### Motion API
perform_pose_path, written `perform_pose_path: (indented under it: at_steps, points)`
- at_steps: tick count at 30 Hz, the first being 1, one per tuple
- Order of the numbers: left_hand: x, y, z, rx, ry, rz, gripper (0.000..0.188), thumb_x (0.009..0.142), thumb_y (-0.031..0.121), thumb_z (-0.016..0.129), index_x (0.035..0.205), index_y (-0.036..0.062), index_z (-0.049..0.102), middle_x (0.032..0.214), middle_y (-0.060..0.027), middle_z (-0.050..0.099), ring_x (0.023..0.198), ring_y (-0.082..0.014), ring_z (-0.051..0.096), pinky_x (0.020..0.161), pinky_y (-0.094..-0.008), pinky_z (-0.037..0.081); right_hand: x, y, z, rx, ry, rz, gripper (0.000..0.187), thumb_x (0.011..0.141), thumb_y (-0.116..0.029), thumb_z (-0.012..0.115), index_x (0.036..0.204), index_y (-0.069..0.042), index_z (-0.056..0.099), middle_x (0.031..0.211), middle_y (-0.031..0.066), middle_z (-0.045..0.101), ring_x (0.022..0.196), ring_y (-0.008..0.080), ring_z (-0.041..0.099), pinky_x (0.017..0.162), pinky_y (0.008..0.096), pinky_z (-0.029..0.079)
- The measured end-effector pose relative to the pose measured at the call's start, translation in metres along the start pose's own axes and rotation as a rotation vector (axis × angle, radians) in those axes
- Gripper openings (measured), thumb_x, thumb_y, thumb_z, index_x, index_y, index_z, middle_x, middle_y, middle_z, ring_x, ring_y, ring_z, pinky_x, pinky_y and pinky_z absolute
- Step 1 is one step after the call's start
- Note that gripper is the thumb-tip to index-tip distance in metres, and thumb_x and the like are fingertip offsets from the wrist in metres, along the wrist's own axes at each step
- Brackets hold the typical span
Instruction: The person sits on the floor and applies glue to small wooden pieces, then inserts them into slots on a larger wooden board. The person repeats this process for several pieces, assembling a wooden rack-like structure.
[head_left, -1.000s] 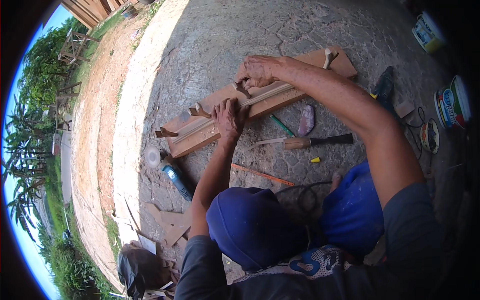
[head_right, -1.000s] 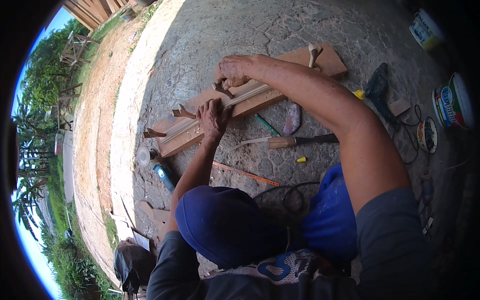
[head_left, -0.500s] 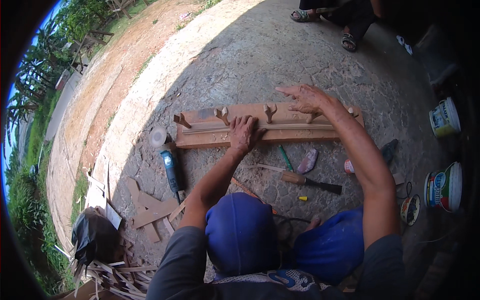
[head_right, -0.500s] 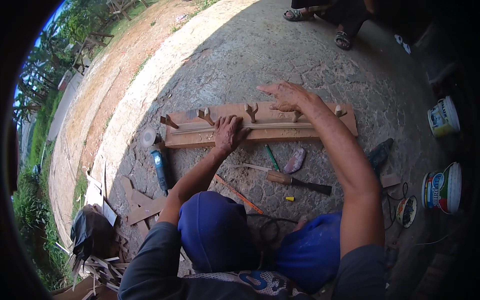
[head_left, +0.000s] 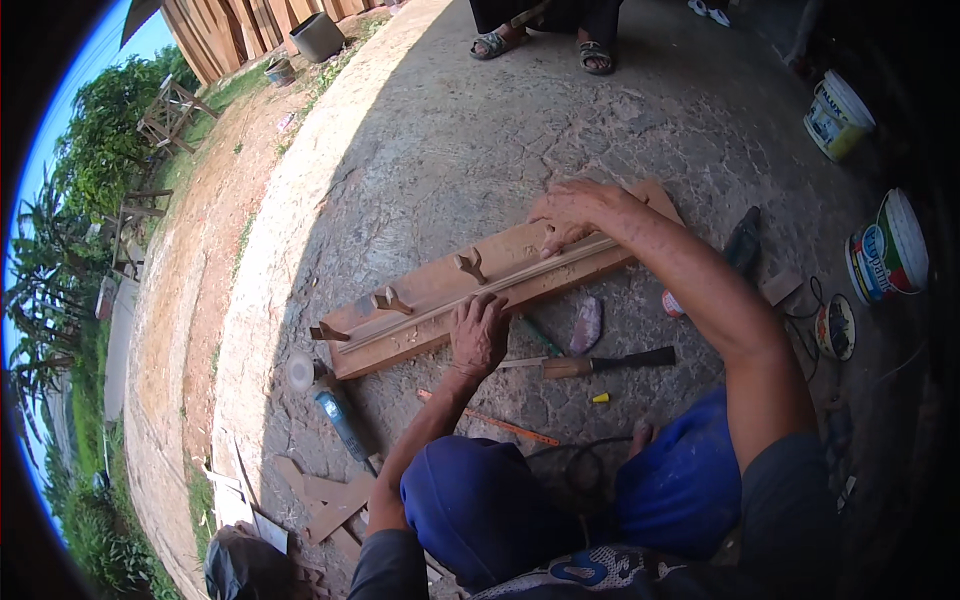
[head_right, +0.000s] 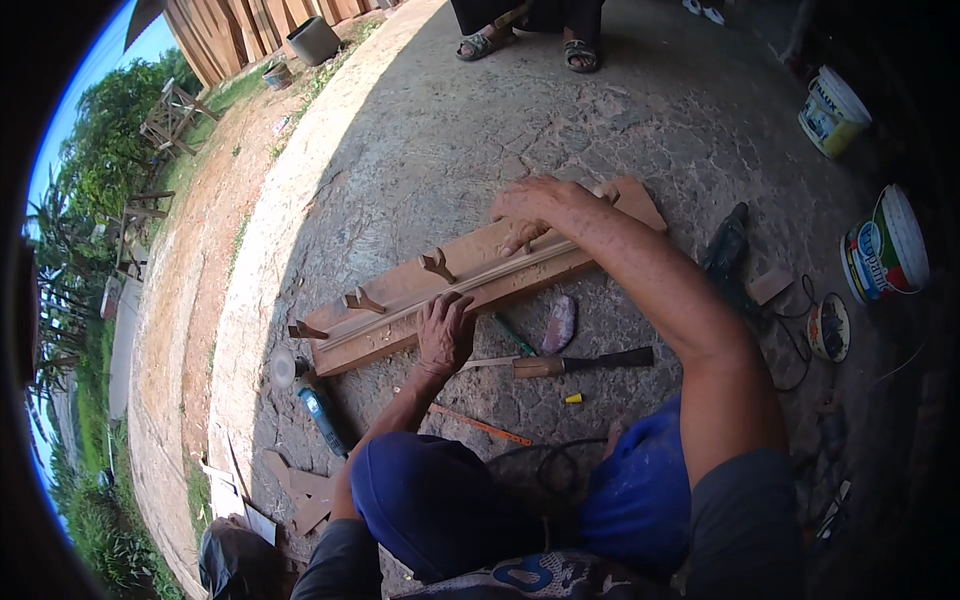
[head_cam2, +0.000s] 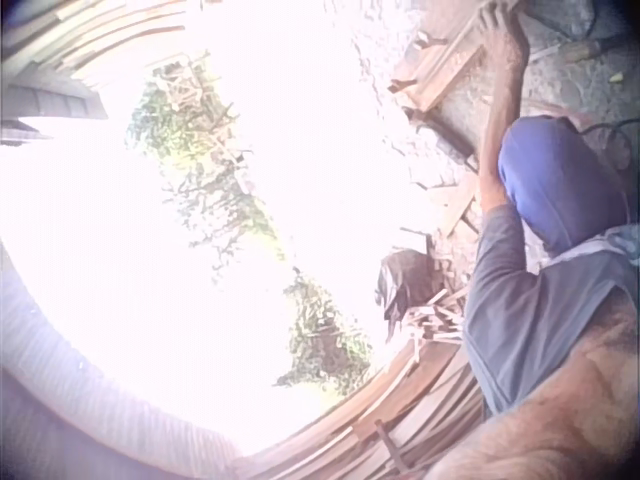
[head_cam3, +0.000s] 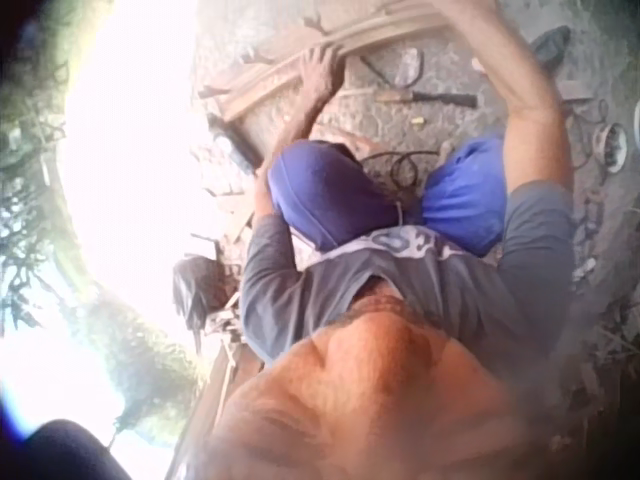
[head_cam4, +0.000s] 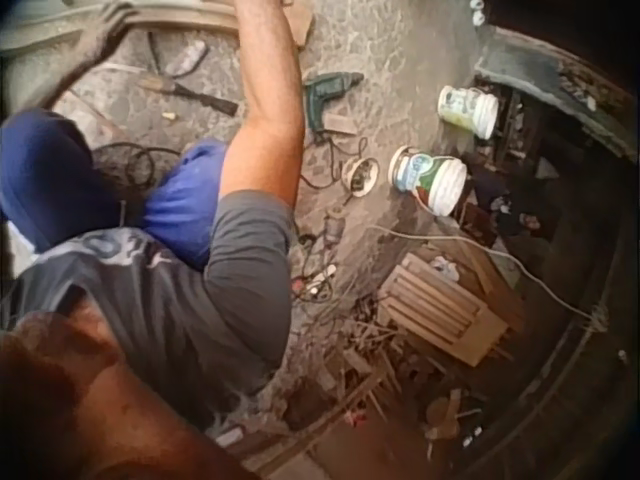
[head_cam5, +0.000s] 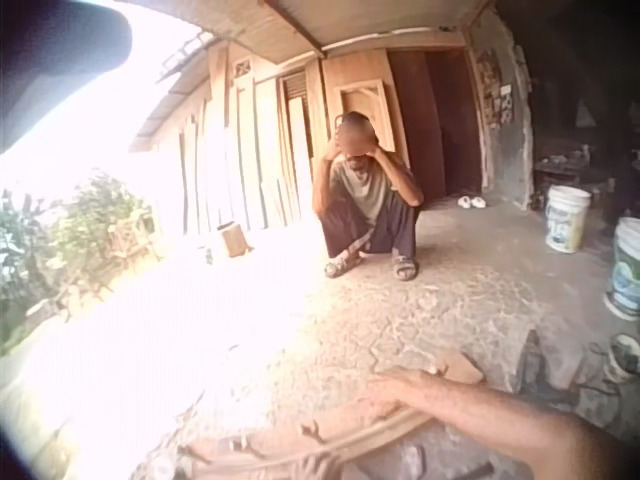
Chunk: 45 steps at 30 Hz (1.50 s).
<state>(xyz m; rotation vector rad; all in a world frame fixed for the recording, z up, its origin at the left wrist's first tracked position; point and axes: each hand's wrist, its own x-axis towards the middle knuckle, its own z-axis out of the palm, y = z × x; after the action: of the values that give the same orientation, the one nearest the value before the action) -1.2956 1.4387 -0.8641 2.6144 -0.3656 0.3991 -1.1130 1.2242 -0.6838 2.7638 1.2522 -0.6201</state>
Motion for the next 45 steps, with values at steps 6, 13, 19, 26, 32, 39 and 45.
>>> perform_pose_path:
  at_steps: [6,13,19,26,32,39,45]
  points:
    - [0.059,0.038,0.041,-0.020,-0.089,0.122,0.064,0.091,0.023,0.063,0.146,-0.0017,0.042,0.152,-0.0233,0.041,0.144,-0.0423,0.032,0.120,-0.0541,0.024,0.027,-0.001,0.033,-0.167,-0.082,0.051,0.043,0.081,-0.027,0.074,0.121,-0.011,0.068,0.113,0.0162,0.073,0.109,0.0367,0.068,0.089,0.0489,0.056]
    - [0.062,0.024,0.069,-0.025,-0.106,0.125,0.066,0.093,0.016,0.047,0.155,0.0004,0.031,0.157,-0.0231,0.036,0.146,-0.0440,0.031,0.123,-0.0548,0.018,0.031,0.018,0.054,-0.102,0.079,-0.034,0.034,0.084,-0.028,0.068,0.104,-0.001,0.072,0.101,0.0233,0.072,0.100,0.0375,0.071,0.088,0.0488,0.056]
    - [0.056,0.026,0.071,-0.017,-0.072,0.117,0.068,0.091,0.013,0.047,0.156,0.0004,0.030,0.157,-0.0222,0.036,0.146,-0.0438,0.031,0.123,-0.0547,0.018,0.034,0.018,0.012,0.067,-0.062,-0.031,0.038,0.084,-0.035,0.072,0.096,0.001,0.074,0.095,0.0228,0.072,0.095,0.0355,0.071,0.081,0.0469,0.055]
    - [0.054,0.021,0.066,0.006,-0.088,0.109,0.066,0.092,0.014,0.048,0.155,0.0008,0.032,0.160,-0.0217,0.033,0.150,-0.0412,0.027,0.124,-0.0538,0.017,0.018,0.018,-0.036,0.133,-0.081,-0.083,0.046,0.084,-0.044,0.077,0.104,-0.003,0.071,0.090,0.0160,0.071,0.086,0.0301,0.069,0.075,0.0423,0.052]
    - [0.061,0.060,0.050,-0.151,-0.044,0.054,0.057,0.103,0.025,0.045,0.153,0.0001,0.035,0.159,-0.0241,0.034,0.151,-0.0399,0.026,0.124,-0.0521,0.021,-0.080,-0.006,0.030,0.670,0.390,0.075,0.038,0.090,-0.032,0.077,0.114,-0.004,0.069,0.088,0.0096,0.069,0.087,0.0150,0.066,0.077,0.0322,0.051]
    - [0.051,0.141,0.021,-1.793,-0.011,-0.431,0.039,0.108,0.028,0.052,0.134,0.0000,0.055,0.125,-0.0124,0.066,0.112,-0.0181,0.064,0.100,-0.0352,0.050,-0.120,-0.054,0.144,0.543,0.861,0.047,0.055,0.086,-0.017,0.078,0.135,-0.004,0.056,0.113,0.0186,0.067,0.104,0.0379,0.067,0.085,0.0445,0.055]
    - [0.048,0.123,-0.011,-1.465,-0.103,-0.395,0.025,0.106,0.020,0.057,0.120,0.0000,0.059,0.102,-0.0088,0.070,0.092,-0.0132,0.066,0.084,-0.0300,0.054,-0.190,-0.043,0.234,0.782,0.895,0.348,0.057,0.086,-0.021,0.079,0.134,-0.001,0.056,0.131,0.0205,0.059,0.116,0.0335,0.062,0.094,0.0416,0.051]
